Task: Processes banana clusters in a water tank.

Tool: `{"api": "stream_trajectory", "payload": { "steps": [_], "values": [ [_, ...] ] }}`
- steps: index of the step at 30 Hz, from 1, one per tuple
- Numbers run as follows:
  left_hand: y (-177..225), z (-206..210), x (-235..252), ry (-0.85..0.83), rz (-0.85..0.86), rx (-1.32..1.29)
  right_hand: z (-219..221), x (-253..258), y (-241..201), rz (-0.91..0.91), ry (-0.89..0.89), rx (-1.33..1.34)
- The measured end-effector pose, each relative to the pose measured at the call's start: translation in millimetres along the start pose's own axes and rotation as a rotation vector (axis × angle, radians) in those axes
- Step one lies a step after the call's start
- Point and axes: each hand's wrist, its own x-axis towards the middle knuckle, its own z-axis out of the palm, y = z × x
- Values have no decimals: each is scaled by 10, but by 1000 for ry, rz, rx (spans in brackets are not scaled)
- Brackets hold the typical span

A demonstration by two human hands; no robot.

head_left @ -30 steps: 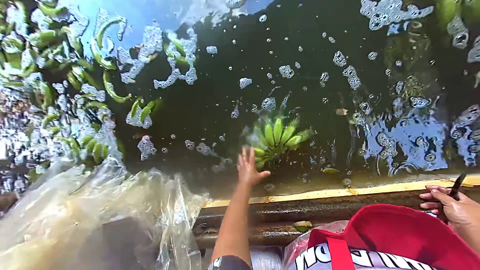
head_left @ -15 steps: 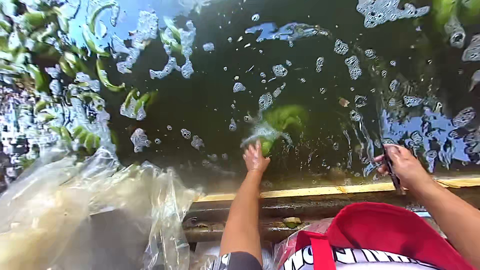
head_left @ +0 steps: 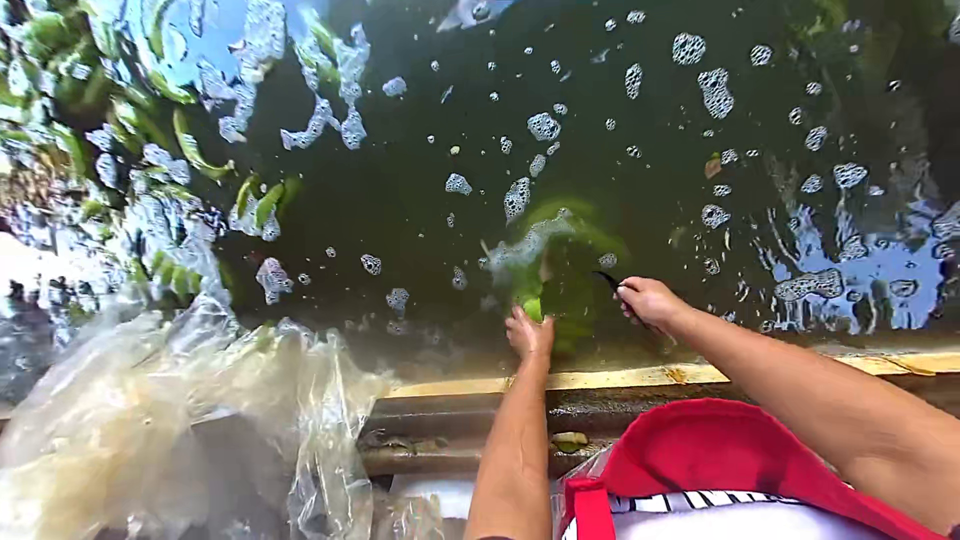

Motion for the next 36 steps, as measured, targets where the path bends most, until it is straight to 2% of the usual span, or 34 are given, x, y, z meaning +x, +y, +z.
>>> {"api": "stream_trajectory", "payload": {
  "steps": [6,11,15,26,30,33,36],
  "values": [
    [-87,-131,-18,-53,109,-127,254,178,-149,38,42,208],
    [-245,-239,-87,-26,257,-246,375,251,-337,124,80,312],
    [-336,-271,-81,-29,370,-372,368,225,-446,93,96,394],
    [-164,-370,-112,-96,417,-449,303,233,-535,15,105,525],
    [-35,-313,-199,-73,424,-313,276,272,-596,11,118,512],
    [222,-209,-346,25,423,-111,199,340,-630,-19,217,267],
    [474,-161,-303,10,386,-14,-25,289,-690,-15,183,120]
  ]
}}
